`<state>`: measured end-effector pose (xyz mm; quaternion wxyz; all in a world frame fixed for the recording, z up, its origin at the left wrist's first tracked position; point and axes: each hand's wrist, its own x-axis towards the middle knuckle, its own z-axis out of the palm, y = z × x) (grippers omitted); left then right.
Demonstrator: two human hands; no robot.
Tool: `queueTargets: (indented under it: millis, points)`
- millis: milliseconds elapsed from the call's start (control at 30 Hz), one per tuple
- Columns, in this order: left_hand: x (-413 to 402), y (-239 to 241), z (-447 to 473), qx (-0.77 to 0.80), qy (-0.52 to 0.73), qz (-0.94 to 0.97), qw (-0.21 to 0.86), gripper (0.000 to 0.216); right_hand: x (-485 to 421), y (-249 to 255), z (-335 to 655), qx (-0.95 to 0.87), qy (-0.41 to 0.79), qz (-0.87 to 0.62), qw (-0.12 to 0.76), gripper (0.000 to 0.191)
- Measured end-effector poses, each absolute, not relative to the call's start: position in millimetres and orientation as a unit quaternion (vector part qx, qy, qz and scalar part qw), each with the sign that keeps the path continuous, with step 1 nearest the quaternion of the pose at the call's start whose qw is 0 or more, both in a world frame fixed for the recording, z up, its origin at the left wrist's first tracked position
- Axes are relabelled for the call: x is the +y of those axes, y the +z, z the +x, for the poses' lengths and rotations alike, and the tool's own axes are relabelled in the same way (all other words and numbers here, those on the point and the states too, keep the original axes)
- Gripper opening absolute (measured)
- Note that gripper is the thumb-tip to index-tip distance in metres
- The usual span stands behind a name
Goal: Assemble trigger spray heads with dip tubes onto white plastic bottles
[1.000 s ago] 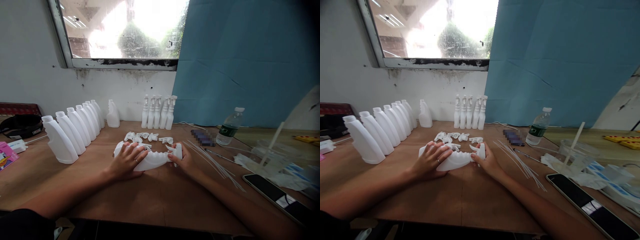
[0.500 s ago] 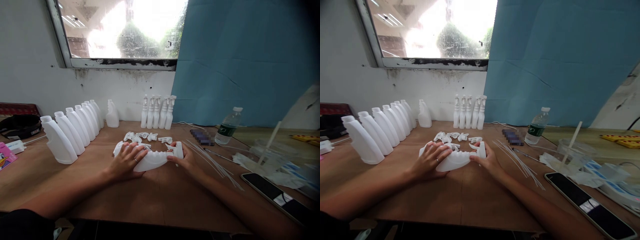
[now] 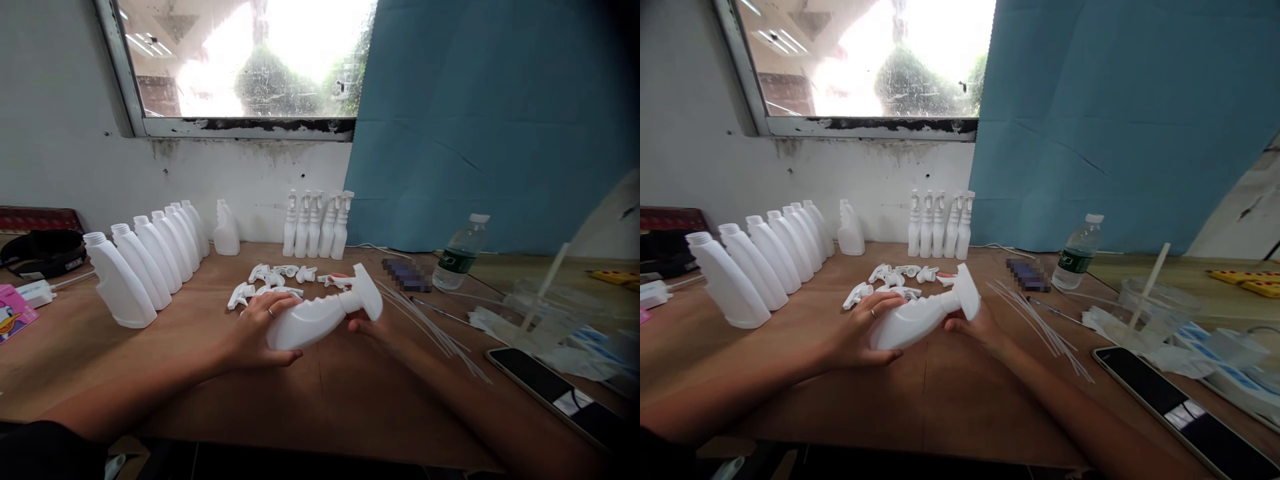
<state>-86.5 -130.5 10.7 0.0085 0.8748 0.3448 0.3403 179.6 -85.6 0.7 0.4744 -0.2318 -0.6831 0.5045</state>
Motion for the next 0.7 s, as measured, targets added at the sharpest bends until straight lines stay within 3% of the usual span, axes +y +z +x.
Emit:
queueTargets:
  millis: [200,267,467,567,700]
  points:
    - [-131.1,9.7,-84.8,0.33,0.339,0.881,0.026,0.073,-90.7,2.9,178.8,-0.698,0.409,-0.287,0.513,0.044]
    - [-130.7,9.2,-85.0,0.332,0.34,0.879,0.037,0.074,-89.7,2.9,179.5,-0.7,0.413,-0.279,0.512,0.038]
    - [-128.9,10.9,-86.1,0.318,0.321,0.889,0.074,0.077,-85.8,3.2,183.8,-0.734,0.369,-0.26,0.508,0.044]
    - [-129.7,13.4,-87.0,0.301,0.325,0.889,0.113,0.065,-85.7,4.4,185.6,-0.755,0.344,-0.249,0.499,0.043]
    - [-127.5,19.9,-90.8,0.335,0.336,0.86,0.186,0.047,-84.1,8.3,188.4,-0.778,0.323,-0.232,0.487,0.058]
